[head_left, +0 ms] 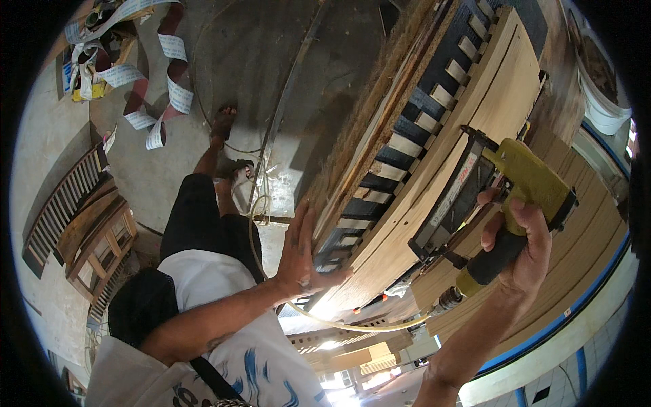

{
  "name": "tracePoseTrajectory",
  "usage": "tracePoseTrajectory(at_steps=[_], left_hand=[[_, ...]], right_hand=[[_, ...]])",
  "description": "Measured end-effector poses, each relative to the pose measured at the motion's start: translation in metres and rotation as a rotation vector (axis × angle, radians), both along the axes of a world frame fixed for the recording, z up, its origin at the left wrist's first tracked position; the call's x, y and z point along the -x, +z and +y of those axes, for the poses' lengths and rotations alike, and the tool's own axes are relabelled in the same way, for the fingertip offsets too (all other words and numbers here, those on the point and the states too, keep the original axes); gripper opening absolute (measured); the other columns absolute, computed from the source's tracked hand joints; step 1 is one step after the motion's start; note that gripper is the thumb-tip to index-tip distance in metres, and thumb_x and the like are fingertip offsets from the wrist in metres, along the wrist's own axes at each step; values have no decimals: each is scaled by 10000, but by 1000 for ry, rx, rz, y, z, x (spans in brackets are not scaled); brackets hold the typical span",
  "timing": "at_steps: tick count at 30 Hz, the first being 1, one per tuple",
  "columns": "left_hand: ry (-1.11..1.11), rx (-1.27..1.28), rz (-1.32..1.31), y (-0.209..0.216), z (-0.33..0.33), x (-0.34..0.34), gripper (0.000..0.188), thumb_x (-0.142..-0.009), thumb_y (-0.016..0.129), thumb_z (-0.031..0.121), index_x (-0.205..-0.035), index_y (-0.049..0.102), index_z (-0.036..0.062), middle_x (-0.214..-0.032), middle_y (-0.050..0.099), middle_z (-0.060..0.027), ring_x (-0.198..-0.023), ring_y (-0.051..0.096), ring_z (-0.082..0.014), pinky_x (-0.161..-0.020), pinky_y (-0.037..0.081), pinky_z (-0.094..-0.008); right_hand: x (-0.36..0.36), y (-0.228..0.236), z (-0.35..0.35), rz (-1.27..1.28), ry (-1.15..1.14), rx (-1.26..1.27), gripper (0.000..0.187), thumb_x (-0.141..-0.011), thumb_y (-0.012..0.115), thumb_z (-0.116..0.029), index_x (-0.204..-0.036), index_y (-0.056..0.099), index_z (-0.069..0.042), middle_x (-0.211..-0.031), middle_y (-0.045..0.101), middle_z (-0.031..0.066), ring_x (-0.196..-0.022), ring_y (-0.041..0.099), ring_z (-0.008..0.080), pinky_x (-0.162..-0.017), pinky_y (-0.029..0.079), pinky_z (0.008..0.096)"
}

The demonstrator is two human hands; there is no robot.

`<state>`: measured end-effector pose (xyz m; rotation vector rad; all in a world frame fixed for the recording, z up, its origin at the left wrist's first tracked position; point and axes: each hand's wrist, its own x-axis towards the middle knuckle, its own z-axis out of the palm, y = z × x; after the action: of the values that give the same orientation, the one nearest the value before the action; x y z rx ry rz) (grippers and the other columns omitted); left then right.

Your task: The person applies glue from a bottle onto wooden slats, positions a wooden panel on top of them, strikes the panel with a hammer, and then secures the assembly using a pneumatic nail gun.

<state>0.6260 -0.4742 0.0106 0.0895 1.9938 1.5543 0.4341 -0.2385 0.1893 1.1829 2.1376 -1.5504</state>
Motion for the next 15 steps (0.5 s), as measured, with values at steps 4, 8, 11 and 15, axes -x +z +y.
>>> tracePoseTrajectory(at_steps=[4,8,11,15], left_hand=[[13,-13,46,-3,0,-3,1297,-627,881,464,-1515,63,-10,-1515,146,-337,-1406,217,-494,-1134,268,-562],[-7,-12,16,0,-1,0,1322,-637,889,449,-1534,8,40,-1512,160,-322,-1422,200,-480,-1153,239,-567],[-4,-11,-2,1,-1,0,1329,-634,890,453,-1534,0,46,-1515,150,-323,-1423,191,-483,-1150,234,-578],[-13,20,42,0,0,0,1304,-611,894,438,-1509,66,-21,-1509,150,-344,-1385,244,-497,-1128,296,-534]], right_hand=[[5,2,-8,-13,96,-28,483,-903,537,-155,-1337,496,54,-935,668,234,-509,617,147,-412,480,234],[5,2,-9,-4,87,21,545,-898,548,-153,-1396,455,49,-933,667,230,-502,614,142,-404,474,223],[4,4,-5,-51,68,-32,545,-898,552,-164,-1395,459,41,-935,668,230,-496,611,139,-405,476,227],[8,4,-8,-35,57,-55,499,-901,564,-163,-1350,493,44,-926,671,235,-493,610,150,-407,478,239]])
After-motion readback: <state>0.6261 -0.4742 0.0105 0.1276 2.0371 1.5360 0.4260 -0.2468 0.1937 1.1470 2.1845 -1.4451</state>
